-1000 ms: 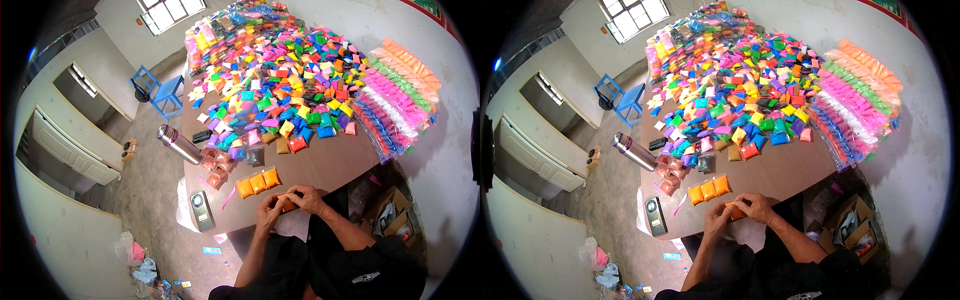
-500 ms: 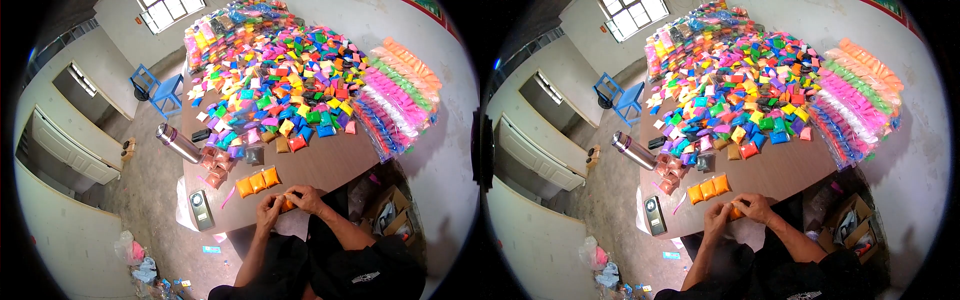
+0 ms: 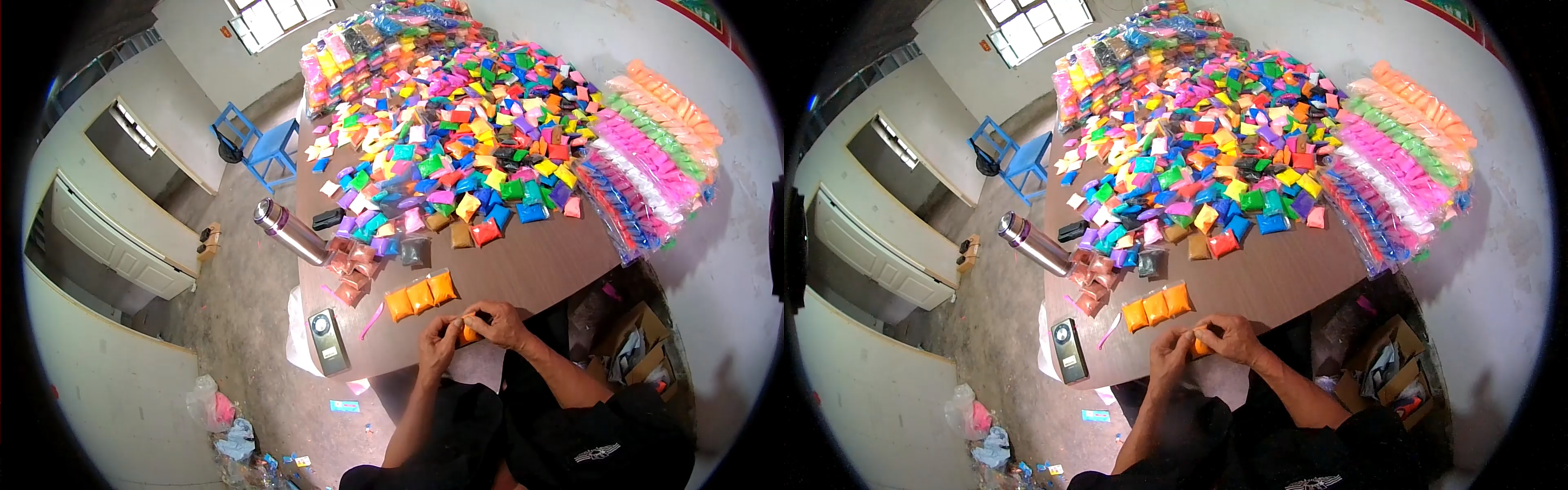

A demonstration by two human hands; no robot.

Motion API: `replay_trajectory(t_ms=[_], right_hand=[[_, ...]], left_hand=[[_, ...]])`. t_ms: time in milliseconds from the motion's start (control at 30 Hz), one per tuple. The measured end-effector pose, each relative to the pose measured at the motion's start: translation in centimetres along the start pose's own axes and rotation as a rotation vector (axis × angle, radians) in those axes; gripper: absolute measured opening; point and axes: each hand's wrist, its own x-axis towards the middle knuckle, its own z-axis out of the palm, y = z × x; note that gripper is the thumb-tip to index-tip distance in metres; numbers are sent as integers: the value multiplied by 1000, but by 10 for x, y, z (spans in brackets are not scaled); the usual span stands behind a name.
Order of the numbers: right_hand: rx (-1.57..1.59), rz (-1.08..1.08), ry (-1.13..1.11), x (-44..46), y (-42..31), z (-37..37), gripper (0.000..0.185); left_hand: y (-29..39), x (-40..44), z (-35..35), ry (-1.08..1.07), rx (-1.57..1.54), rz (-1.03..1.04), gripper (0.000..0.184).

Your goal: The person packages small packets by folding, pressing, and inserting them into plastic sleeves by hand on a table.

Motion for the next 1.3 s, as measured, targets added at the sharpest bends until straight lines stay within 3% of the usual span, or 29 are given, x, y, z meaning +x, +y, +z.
replay_trajectory(t_ms=[300, 567, 800, 1000, 1300], right_hand=[[36, 39, 36, -2, 3, 1, 15], [-1, -36, 21, 0, -1, 0, 15], [5, 30, -15, -1, 4, -1, 16], [79, 20, 70, -1, 5, 1, 16], [-52, 3, -16, 0, -2, -3, 20]], left_hand=[[31, -4, 5, -37, 8, -86, 28], [16, -2, 0, -29, 4, -71, 25], [24, -4, 2, -29, -14, -97, 28], [20, -2, 4, -48, 24, -17, 31], [18, -2, -1, -79, 13, -57, 29]])
